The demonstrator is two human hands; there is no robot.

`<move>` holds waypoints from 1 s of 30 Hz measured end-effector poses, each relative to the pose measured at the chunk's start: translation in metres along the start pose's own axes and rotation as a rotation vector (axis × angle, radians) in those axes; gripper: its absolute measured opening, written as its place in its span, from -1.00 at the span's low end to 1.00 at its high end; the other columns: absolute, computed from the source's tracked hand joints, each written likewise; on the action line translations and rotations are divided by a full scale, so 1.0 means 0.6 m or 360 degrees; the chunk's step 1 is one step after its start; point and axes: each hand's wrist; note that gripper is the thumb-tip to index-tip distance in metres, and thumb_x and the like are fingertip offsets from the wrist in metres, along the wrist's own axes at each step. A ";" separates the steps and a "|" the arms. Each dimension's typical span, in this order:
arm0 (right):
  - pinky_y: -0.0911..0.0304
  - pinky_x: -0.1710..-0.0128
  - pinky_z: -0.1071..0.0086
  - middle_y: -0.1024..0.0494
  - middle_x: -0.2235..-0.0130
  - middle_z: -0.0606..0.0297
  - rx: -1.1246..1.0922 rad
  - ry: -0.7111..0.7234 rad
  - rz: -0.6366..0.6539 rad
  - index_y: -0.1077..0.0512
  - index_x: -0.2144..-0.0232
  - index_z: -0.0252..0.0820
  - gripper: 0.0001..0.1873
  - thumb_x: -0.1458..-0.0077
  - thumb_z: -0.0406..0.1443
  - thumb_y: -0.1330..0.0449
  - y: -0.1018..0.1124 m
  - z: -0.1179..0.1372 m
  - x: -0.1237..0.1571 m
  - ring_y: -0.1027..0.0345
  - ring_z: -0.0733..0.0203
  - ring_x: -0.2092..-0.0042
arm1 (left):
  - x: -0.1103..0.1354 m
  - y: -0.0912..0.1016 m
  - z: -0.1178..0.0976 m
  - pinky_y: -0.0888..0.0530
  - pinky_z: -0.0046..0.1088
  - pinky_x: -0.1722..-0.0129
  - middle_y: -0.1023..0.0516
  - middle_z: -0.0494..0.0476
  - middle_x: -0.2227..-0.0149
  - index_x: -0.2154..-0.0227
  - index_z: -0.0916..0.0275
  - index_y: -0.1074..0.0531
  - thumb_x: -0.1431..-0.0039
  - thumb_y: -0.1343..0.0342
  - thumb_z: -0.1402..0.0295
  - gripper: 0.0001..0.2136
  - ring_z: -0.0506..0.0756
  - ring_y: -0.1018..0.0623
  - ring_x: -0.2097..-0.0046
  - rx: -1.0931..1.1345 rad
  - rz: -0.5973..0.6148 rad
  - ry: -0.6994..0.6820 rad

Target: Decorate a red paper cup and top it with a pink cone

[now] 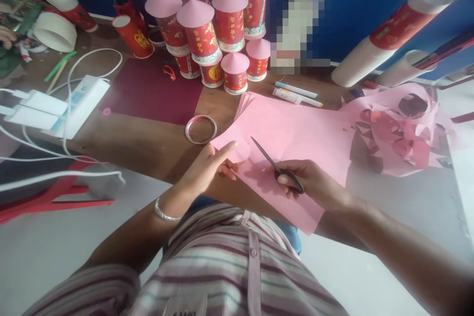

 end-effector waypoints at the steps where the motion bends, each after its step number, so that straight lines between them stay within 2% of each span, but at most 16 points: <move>1: -0.22 0.53 0.43 -0.47 0.52 0.35 -0.0003 0.0002 0.0002 -0.61 0.22 -0.30 -0.44 0.03 0.07 -0.45 0.000 0.000 0.000 -0.30 0.37 0.51 | -0.001 0.000 0.000 -0.55 -0.51 0.54 -0.56 0.18 0.48 0.30 0.40 -0.49 -0.16 -0.24 -0.07 -0.50 0.06 -0.59 0.45 -0.0031 -0.0004 0.0013; 5: -0.25 0.53 0.42 -0.47 0.51 0.34 -0.0035 0.0002 0.0010 -0.61 0.18 -0.30 -0.39 0.07 0.09 -0.47 0.000 -0.006 0.001 -0.31 0.35 0.51 | -0.008 -0.005 -0.001 -0.47 -0.56 0.63 -0.55 0.06 0.47 0.18 0.32 -0.47 -0.10 -0.33 0.10 -0.60 0.01 -0.54 0.52 -0.0043 -0.0054 -0.0073; 10: -0.32 0.49 0.37 -0.47 0.46 0.32 -0.0078 0.0115 -0.0069 -0.59 0.06 -0.27 -0.40 0.00 0.04 -0.45 0.002 -0.006 0.017 -0.32 0.33 0.49 | -0.014 -0.014 -0.018 -0.38 -0.59 0.67 -0.47 -0.01 0.56 0.34 0.29 -0.45 -0.07 -0.32 0.22 -0.75 -0.03 -0.46 0.57 -0.0033 -0.0170 -0.0198; 13: -0.37 0.45 0.35 -0.46 0.44 0.32 -0.0077 0.0190 -0.0112 -0.59 0.08 -0.25 -0.48 -0.06 0.01 -0.42 0.001 0.000 0.029 -0.32 0.33 0.48 | -0.018 -0.015 -0.035 -0.35 -0.58 0.67 -0.48 -0.01 0.54 0.33 0.27 -0.47 -0.05 -0.32 0.25 -0.77 -0.02 -0.46 0.57 -0.0060 -0.0184 -0.0286; 16: -0.39 0.42 0.33 -0.46 0.43 0.30 -0.0051 0.0251 -0.0074 -0.57 0.03 -0.25 -0.47 -0.11 0.02 -0.37 -0.004 0.003 0.037 -0.34 0.30 0.45 | -0.022 -0.012 -0.048 -0.33 -0.54 0.65 -0.45 -0.02 0.58 0.35 0.26 -0.48 -0.06 -0.32 0.27 -0.80 -0.03 -0.42 0.60 -0.0129 -0.0165 -0.0367; 20: -0.41 0.39 0.33 -0.49 0.41 0.28 0.0001 0.0280 -0.0089 -0.56 0.00 -0.24 -0.48 -0.15 0.01 -0.35 -0.010 0.002 0.041 -0.36 0.29 0.43 | -0.027 -0.010 -0.059 -0.33 -0.49 0.63 -0.39 -0.03 0.65 0.46 0.27 -0.47 -0.08 -0.31 0.27 -0.81 -0.02 -0.38 0.63 -0.0163 -0.0122 -0.0481; 23: -0.41 0.38 0.35 -0.51 0.40 0.27 0.0034 0.0318 -0.0128 -0.56 -0.01 -0.24 -0.50 -0.15 -0.03 -0.36 -0.011 -0.001 0.039 -0.36 0.30 0.43 | -0.030 -0.012 -0.066 -0.33 -0.48 0.61 -0.38 -0.03 0.67 0.51 0.26 -0.44 -0.11 -0.31 0.25 -0.76 -0.02 -0.38 0.63 -0.0155 -0.0093 -0.0490; 30: -0.41 0.39 0.30 -0.50 0.39 0.27 0.0140 0.0321 -0.0202 -0.59 -0.02 -0.24 -0.43 -0.11 0.02 -0.37 0.003 0.011 0.021 -0.33 0.31 0.44 | -0.034 -0.021 -0.069 -0.31 -0.48 0.67 -0.37 -0.08 0.65 0.41 0.25 -0.45 -0.08 -0.33 0.23 -0.77 -0.03 -0.33 0.68 -0.0033 -0.0076 -0.0495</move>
Point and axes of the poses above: each hand's wrist, its own x-axis away from the middle knuckle, its own y-axis out of the back of the hand, z = x × y
